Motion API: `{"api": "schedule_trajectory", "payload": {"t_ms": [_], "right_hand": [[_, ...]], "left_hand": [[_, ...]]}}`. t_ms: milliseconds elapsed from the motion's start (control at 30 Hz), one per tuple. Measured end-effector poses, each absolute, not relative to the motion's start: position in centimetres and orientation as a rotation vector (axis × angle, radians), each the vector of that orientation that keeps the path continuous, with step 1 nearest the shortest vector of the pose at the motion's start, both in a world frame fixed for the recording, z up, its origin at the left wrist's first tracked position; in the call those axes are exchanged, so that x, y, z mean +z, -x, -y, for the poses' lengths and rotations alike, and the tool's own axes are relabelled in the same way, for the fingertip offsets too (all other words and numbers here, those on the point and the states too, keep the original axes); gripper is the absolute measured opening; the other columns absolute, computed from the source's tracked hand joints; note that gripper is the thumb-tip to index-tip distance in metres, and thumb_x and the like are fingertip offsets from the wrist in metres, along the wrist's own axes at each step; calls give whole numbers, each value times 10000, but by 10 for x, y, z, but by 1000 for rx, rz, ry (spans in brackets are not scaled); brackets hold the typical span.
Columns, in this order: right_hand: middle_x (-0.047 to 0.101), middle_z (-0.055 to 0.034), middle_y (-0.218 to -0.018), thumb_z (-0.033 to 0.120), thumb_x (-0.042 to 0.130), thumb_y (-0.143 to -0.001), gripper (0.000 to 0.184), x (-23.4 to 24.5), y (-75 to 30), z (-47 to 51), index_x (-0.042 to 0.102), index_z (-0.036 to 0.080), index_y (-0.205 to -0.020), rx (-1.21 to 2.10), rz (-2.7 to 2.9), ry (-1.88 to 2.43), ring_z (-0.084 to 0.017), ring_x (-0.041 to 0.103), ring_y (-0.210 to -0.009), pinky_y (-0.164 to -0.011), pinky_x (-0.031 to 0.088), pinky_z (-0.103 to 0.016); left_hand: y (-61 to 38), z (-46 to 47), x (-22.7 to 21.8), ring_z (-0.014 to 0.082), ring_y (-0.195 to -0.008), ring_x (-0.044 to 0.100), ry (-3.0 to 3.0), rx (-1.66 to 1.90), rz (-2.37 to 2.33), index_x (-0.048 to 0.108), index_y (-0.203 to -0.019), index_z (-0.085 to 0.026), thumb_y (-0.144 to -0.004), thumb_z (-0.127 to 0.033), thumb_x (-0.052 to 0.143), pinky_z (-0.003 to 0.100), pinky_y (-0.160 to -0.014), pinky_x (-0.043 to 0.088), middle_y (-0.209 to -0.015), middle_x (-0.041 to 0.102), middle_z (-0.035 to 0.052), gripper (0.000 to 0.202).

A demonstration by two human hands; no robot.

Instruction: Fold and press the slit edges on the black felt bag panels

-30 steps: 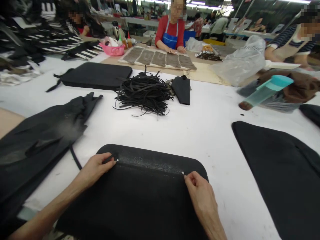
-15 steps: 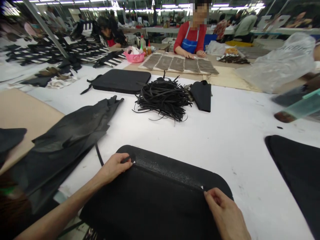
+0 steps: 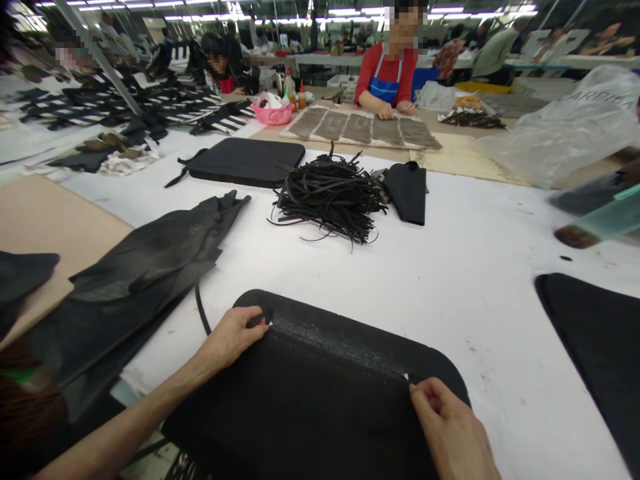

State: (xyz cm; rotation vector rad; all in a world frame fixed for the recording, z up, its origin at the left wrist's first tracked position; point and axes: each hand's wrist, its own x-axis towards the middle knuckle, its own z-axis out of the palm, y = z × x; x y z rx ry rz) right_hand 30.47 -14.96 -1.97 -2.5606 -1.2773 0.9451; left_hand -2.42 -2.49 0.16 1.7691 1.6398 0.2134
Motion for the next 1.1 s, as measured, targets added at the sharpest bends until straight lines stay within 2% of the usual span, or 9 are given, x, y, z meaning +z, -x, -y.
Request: {"api": "schedule_trajectory", "payload": {"t_ms": [167, 267, 400, 533, 633, 700, 800, 933, 1100], "right_hand": [[534, 23, -534, 530, 357, -771, 314, -18, -297, 150, 448, 250, -660, 837, 1293, 2597, -173, 525, -543, -527, 354, -279], [547, 20, -553, 508, 370, -784, 275, -13, -286, 150, 391, 254, -681, 650, 1275, 2655, -176, 525, -536, -518, 343, -281], [552, 13, -549, 480, 331, -831, 245, -4, -275, 150, 410, 264, -749, 455, 1337, 2787, -196, 524, -523, -486, 327, -285], [637, -54, -857, 352, 287, -883, 241, -2, -268, 157, 490, 237, -945, 213, 1430, 2688, -204, 597, -675, -551, 401, -295], [598, -88, -1052, 218, 299, -880, 299, -5, -254, 163, 516, 203, -1084, -39, 1655, 2456, -212, 596, -822, -652, 441, -312], [596, -84, -1073, 121, 328, -849, 338, -7, -235, 163, 550, 192, -1094, -89, 1889, 2235, -219, 569, -915, -761, 440, -329], [594, -64, -1131, 29, 364, -801, 424, -13, -205, 156, 564, 197, -1135, -92, 2108, 2037, -230, 515, -1034, -892, 394, -366], [581, -59, -1167, 85, 445, -803, 429, -19, -184, 146, 532, 225, -1199, -140, 2249, 2019, -261, 501, -1037, -889, 398, -410], [601, -65, -1088, 79, 457, -786, 476, -16, -186, 141, 498, 220, -1238, -184, 2345, 2022, -266, 512, -984, -851, 419, -423]], "left_hand": [[24, 30, 3, 131, -572, 460, -1836, 195, -1680, 436, -614, -196, -738, -230, 497, 244, -532, 251, -571, 478, -35, 142], [21, 35, 6, 180, -651, 530, -1936, 93, -1775, 486, -785, -202, -795, -284, 469, 260, -555, 270, -667, 559, 4, 85], [18, 39, 8, 236, -726, 594, -2060, -141, -1890, 499, -957, -208, -849, -332, 409, 277, -577, 321, -722, 618, 48, 188], [25, 40, 8, 215, -726, 610, -2012, 69, -1843, 527, -883, -200, -867, -326, 375, 281, -612, 398, -750, 638, 48, 199], [27, 52, 8, 195, -855, 613, -2081, 458, -1683, 554, -960, -183, -874, -254, 342, 289, -747, 458, -923, 654, 68, 240], [19, 64, 5, 179, -975, 587, -2261, 580, -1414, 534, -1097, -171, -841, -140, 327, 290, -859, 452, -1061, 635, 76, 330], [-1, 80, -7, 187, -1157, 489, -2570, 429, -894, 457, -1244, -170, -765, -28, 337, 339, -1004, 381, -1252, 550, 73, 513], [-18, 84, -27, 203, -1298, 322, -2706, 188, -642, 336, -1343, -181, -763, -32, 387, 390, -1081, 288, -1401, 391, 63, 601], [-18, 83, -32, 193, -1325, 266, -2711, 165, -673, 284, -1368, -192, -780, -51, 396, 384, -1099, 254, -1435, 334, 54, 615]]}}
